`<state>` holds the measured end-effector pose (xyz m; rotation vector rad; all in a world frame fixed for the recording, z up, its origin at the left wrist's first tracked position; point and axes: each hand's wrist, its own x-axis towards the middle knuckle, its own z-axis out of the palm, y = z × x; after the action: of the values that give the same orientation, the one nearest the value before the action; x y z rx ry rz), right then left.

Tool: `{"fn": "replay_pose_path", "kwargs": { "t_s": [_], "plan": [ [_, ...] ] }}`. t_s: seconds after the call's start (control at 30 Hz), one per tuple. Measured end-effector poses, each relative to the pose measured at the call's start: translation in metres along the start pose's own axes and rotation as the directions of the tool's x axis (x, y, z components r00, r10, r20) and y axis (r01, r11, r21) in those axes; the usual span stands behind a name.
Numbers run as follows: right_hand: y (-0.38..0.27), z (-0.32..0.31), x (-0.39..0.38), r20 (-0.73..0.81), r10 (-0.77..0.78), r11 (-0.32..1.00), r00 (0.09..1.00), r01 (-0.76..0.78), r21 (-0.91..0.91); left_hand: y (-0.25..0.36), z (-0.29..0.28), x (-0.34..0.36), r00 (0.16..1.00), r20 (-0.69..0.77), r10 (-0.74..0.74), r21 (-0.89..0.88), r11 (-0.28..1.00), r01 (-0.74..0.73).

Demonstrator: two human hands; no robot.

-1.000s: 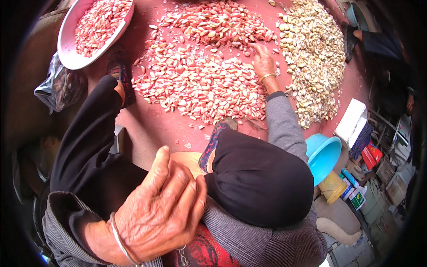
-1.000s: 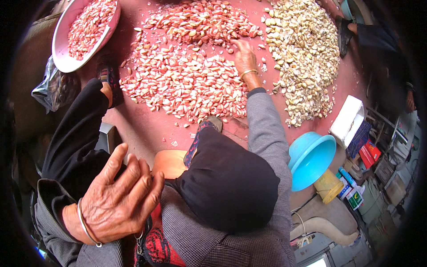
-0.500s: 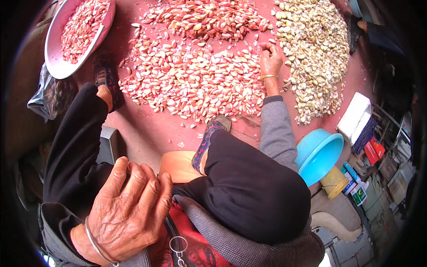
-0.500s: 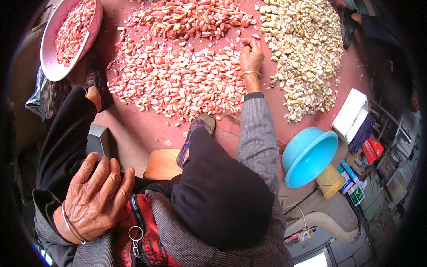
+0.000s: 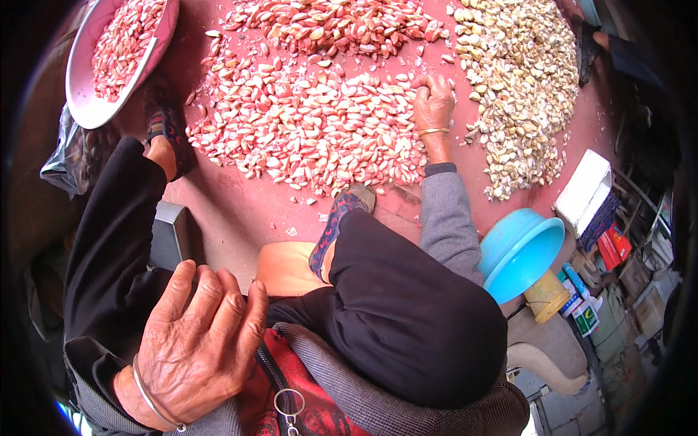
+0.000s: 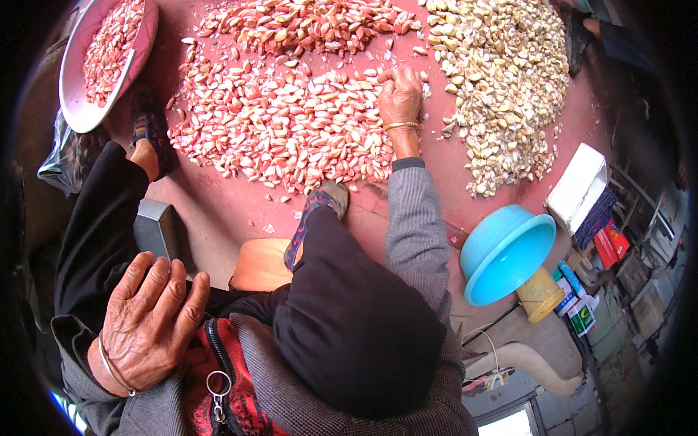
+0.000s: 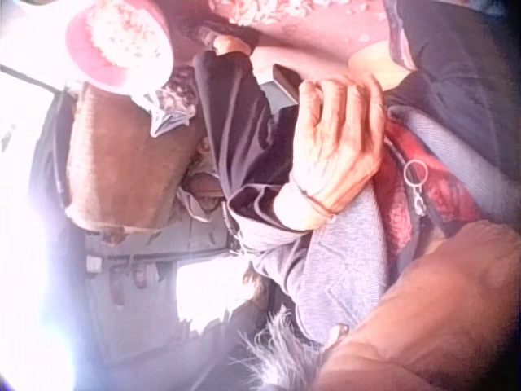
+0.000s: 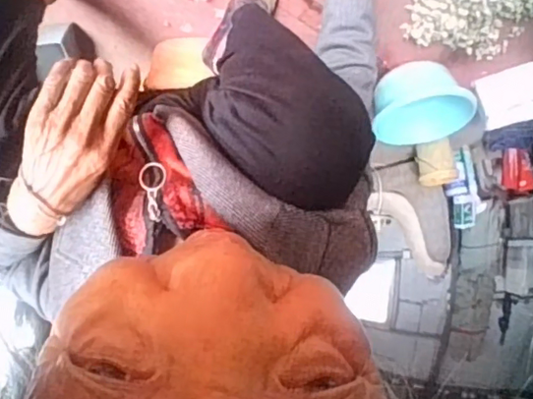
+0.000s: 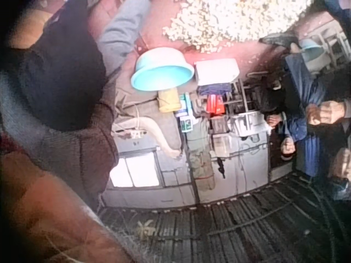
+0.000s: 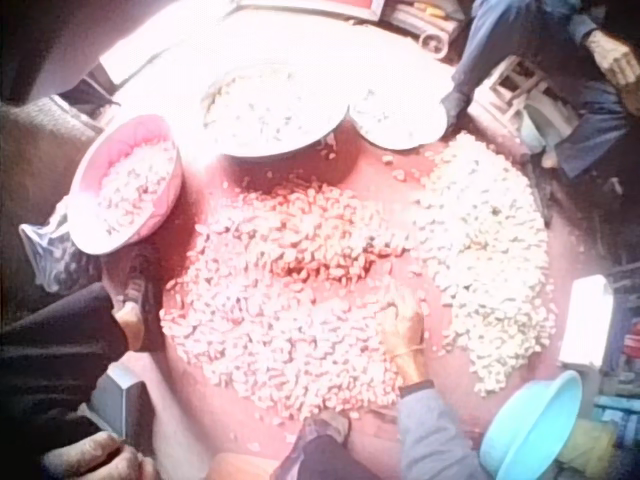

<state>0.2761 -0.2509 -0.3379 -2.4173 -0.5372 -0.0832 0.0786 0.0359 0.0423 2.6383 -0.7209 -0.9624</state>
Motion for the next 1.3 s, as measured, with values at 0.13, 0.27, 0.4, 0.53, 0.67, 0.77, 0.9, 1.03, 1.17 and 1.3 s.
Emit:
{"fn": "replay_pose_path", "kwargs": {
  "t_s": [0.13, 0.27, 0.4, 0.53, 0.67, 0.77, 0.9, 1.03, 1.17, 1.3],
  "plan": [
    [-0.021, 0.015, 0.000, 0.098, -0.024, 0.994, 0.995, 0.014, 0.105, 0.003, -0.004, -0.001, 0.999, 0.036, 0.003, 0.020, 1.000, -0.004],
    [-0.036, 0.023, 0.005, 0.213, -0.143, 0.978, 0.966, 0.171, -0.121, 0.008, -0.006, 0.000, 1.000, 0.007, -0.014, 0.029, 0.999, 0.014],
    [-0.029, 0.022, 0.018, 0.371, -0.126, 0.979, 0.920, 0.177, -0.106, 0.006, -0.006, 0.000, 1.000, 0.027, -0.006, -0.013, 1.000, 0.006],
    [-0.027, 0.024, 0.022, 0.312, -0.218, 0.974, 0.925, 0.226, 0.011, 0.006, -0.004, -0.001, 1.000, -0.014, 0.005, -0.010, 1.000, -0.005],
    [-0.037, 0.017, 0.008, 0.305, 0.181, 0.886, 0.935, -0.289, 0.361, 0.006, -0.004, -0.002, 1.000, -0.028, -0.006, -0.005, 1.000, 0.005],
    [-0.046, 0.008, -0.007, 0.453, 0.360, 0.548, 0.815, -0.578, 0.605, 0.006, -0.004, -0.001, 1.000, -0.022, 0.010, -0.004, 1.000, -0.010],
    [-0.050, 0.001, -0.014, 0.571, 0.313, 0.245, 0.759, -0.645, 0.724, 0.007, -0.005, -0.001, 1.000, -0.006, 0.023, -0.011, 1.000, -0.023],
    [-0.054, 0.000, -0.025, 0.589, 0.233, -0.178, 0.773, -0.562, 0.808, 0.005, -0.005, 0.000, 0.999, 0.008, 0.031, -0.025, 0.999, -0.031],
    [-0.058, 0.001, -0.043, 0.623, 0.199, -0.406, 0.757, -0.514, 0.755, 0.002, -0.004, 0.001, 0.999, 0.027, 0.019, -0.038, 0.999, -0.018],
    [-0.049, -0.007, -0.053, 0.662, 0.380, -0.306, 0.647, -0.587, 0.749, 0.001, -0.003, 0.002, 1.000, 0.003, 0.006, -0.058, 0.998, -0.005]
  ]
}}
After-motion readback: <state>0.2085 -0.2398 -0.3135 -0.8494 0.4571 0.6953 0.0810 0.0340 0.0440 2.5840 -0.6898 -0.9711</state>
